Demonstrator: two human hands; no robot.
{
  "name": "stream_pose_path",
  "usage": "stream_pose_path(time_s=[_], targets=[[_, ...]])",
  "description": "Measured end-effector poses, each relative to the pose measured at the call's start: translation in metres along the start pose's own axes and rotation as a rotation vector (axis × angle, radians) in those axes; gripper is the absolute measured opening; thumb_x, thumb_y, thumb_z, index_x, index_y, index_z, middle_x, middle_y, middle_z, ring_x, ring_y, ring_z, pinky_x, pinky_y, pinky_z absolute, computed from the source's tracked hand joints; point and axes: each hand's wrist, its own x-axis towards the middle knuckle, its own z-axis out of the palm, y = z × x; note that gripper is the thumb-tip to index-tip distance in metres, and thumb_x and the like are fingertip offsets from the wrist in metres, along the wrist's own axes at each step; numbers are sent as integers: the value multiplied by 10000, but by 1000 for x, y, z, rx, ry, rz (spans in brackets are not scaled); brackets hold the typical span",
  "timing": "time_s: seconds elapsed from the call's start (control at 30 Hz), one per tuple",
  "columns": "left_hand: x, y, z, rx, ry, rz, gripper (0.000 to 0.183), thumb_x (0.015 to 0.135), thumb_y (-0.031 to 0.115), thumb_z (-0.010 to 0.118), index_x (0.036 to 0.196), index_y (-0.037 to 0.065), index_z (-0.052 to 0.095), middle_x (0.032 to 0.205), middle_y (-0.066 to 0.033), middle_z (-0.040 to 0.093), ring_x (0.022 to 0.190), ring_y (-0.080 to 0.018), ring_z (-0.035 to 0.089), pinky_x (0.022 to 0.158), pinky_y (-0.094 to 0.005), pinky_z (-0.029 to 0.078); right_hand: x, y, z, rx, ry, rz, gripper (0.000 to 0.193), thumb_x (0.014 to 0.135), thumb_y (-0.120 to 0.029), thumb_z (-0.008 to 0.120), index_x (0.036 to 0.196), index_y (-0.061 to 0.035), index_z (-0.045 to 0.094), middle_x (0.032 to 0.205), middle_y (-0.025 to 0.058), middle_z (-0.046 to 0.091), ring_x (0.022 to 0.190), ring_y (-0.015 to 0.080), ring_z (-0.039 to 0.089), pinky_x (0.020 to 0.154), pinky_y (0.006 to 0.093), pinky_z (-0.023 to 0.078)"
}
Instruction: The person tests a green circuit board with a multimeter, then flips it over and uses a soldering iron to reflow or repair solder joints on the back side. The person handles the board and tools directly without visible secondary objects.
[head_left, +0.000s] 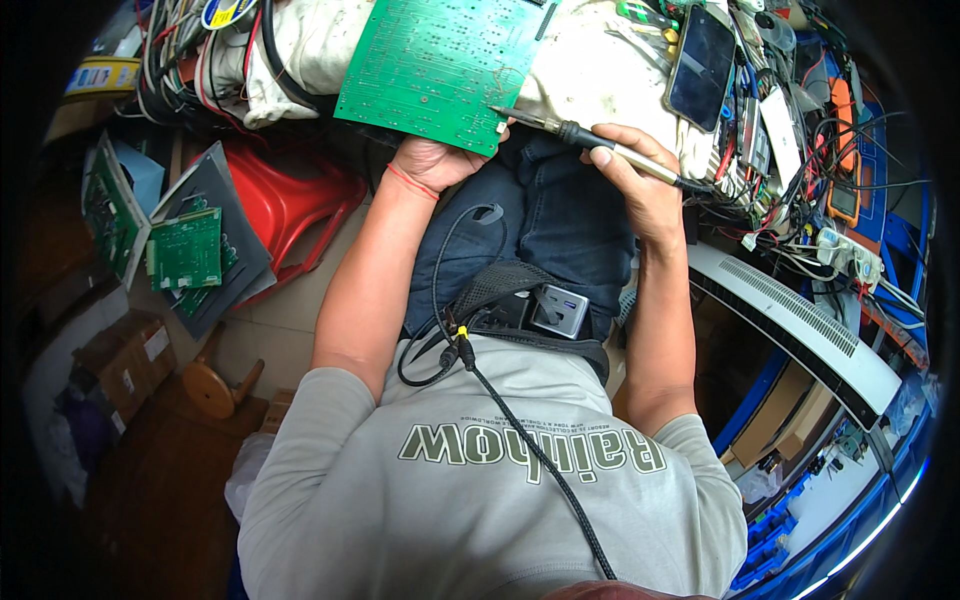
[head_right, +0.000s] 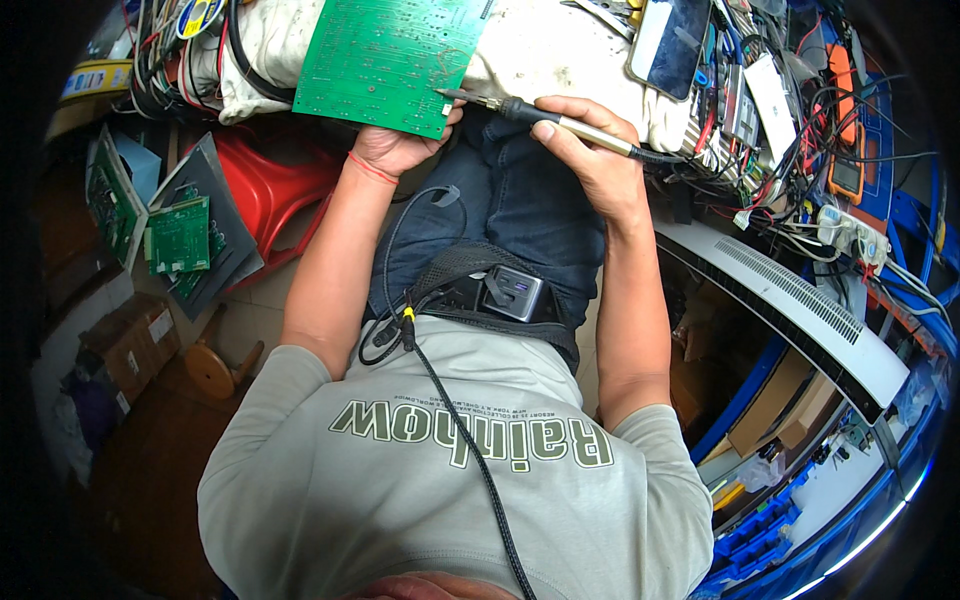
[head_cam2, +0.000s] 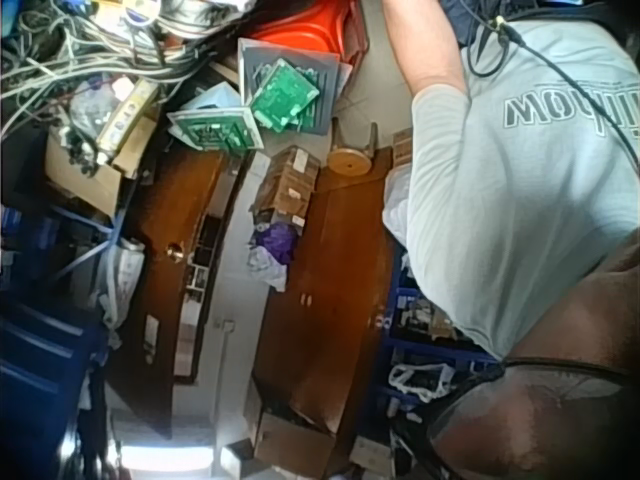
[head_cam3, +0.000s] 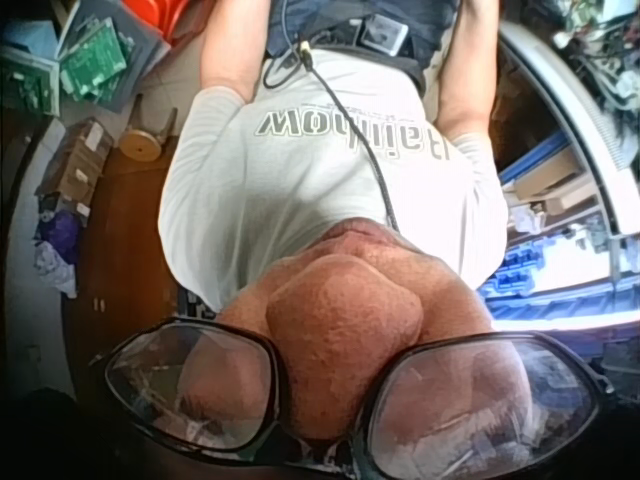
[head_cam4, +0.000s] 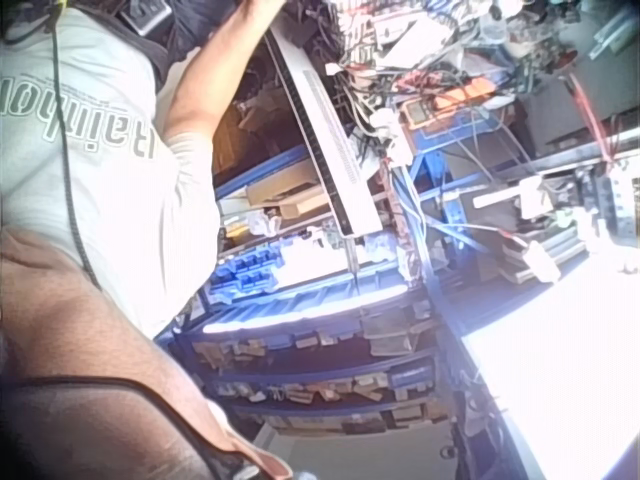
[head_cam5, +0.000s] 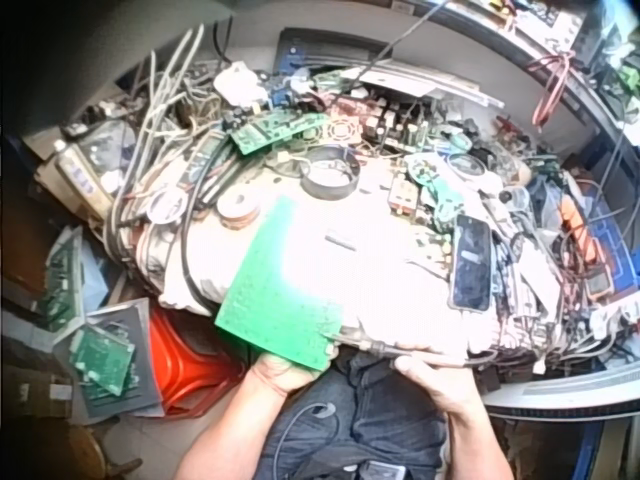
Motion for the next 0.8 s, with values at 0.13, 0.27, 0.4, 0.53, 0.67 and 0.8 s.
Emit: stream_pose_path(time_s=[0.13, 0.27, 0.4, 0.53, 0.67, 0.8], targets=[[1, 0, 0, 1, 10, -5, 455, 918, 202, 755, 1290, 0, 589, 1074, -111, 611, 879, -180, 509, 731, -272, 478, -2, 2, 1, 42, 4, 1, 313, 892, -100, 814, 1185, -10, 750, 1011, 53, 766, 906, 101, 689, 846, 234, 550], [2, -1, 1, 21, -14, 4, 518, 914, 216, 758, 1319, -47, 573, 1064, -118, 618, 881, -182, 510, 731, -269, 477, -4, 6, 1, 98, 6, 6, 306, 897, -92, 807, 1187, -10, 750, 1012, 50, 764, 907, 97, 685, 846, 232, 549], [0, -2, 2, 47, 47, 22, 589, 910, 229, 761, 1342, -111, 548, 1042, -122, 625, 888, -185, 518, 736, -267, 484, -6, 8, 0, 55, 16, -24, 307, 896, -96, 811, 1186, -15, 752, 1012, 49, 763, 906, 93, 681, 838, 228, 548], [1, -2, 1, 41, 44, 23, 603, 906, 233, 765, 1337, -128, 547, 1020, -116, 620, 892, -185, 524, 742, -267, 491, -8, 9, 0, 46, 26, -30, 308, 893, -99, 815, 1183, -17, 753, 1010, 43, 761, 905, 88, 675, 832, 225, 546], [2, -1, 0, 26, 21, 8, 595, 902, 234, 769, 1330, -120, 553, 1021, -109, 621, 881, -180, 517, 735, -263, 483, -9, 9, 1, 57, 34, -29, 296, 892, -97, 816, 1170, -15, 754, 1009, 38, 759, 906, 85, 674, 829, 224, 544], [2, -2, 2, 36, 6, 22, 585, 899, 231, 773, 1319, -117, 560, 1009, -99, 617, 873, -173, 506, 725, -257, 470, -11, 8, -2, -4, 11, -9, 320, 919, -58, 766, 1214, 39, 694, 1049, 130, 753, 964, 184, 723, 922, 300, 562]])
